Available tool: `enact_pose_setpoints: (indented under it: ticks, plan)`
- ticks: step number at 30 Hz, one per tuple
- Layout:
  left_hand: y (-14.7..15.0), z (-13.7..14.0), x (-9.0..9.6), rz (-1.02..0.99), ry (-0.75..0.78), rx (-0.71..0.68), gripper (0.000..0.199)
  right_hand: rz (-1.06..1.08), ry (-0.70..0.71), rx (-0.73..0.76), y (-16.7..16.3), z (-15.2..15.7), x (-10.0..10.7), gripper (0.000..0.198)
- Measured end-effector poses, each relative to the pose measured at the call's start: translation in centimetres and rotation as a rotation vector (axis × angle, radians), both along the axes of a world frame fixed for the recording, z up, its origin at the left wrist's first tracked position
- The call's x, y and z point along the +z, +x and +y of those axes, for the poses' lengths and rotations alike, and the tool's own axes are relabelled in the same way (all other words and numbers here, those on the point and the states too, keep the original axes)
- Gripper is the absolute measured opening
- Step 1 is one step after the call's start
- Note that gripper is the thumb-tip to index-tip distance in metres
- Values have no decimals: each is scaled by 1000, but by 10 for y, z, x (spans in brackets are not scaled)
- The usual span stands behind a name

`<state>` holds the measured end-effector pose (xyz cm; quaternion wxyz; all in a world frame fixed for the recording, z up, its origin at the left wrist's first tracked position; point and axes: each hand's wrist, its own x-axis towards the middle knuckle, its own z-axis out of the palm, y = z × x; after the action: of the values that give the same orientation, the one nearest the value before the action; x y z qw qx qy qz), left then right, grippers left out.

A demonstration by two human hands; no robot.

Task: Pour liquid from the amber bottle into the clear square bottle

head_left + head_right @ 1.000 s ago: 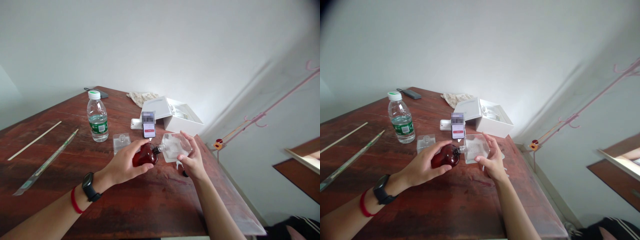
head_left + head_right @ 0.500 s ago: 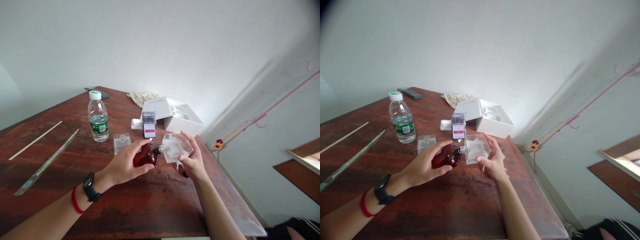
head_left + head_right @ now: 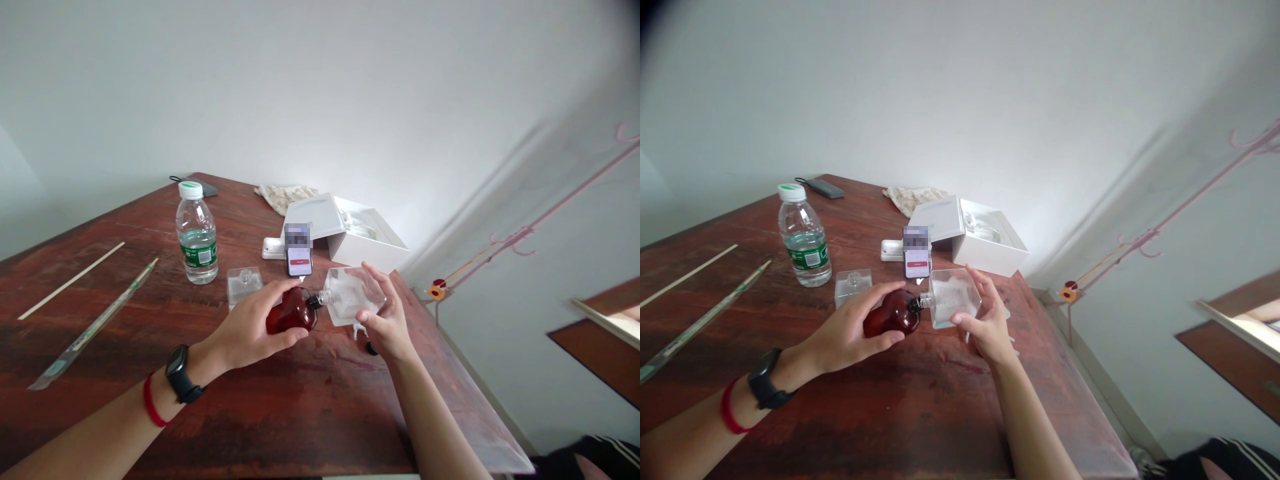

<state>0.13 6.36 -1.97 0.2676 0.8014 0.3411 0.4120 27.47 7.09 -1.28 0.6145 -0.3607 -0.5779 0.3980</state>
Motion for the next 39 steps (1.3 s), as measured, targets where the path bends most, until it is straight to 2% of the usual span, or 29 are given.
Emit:
enact_pose_setpoints:
  ticks: [39]
  plan:
    - [0, 1, -2, 0, 16, -17, 69, -19, 36, -22, 4, 3, -4, 86]
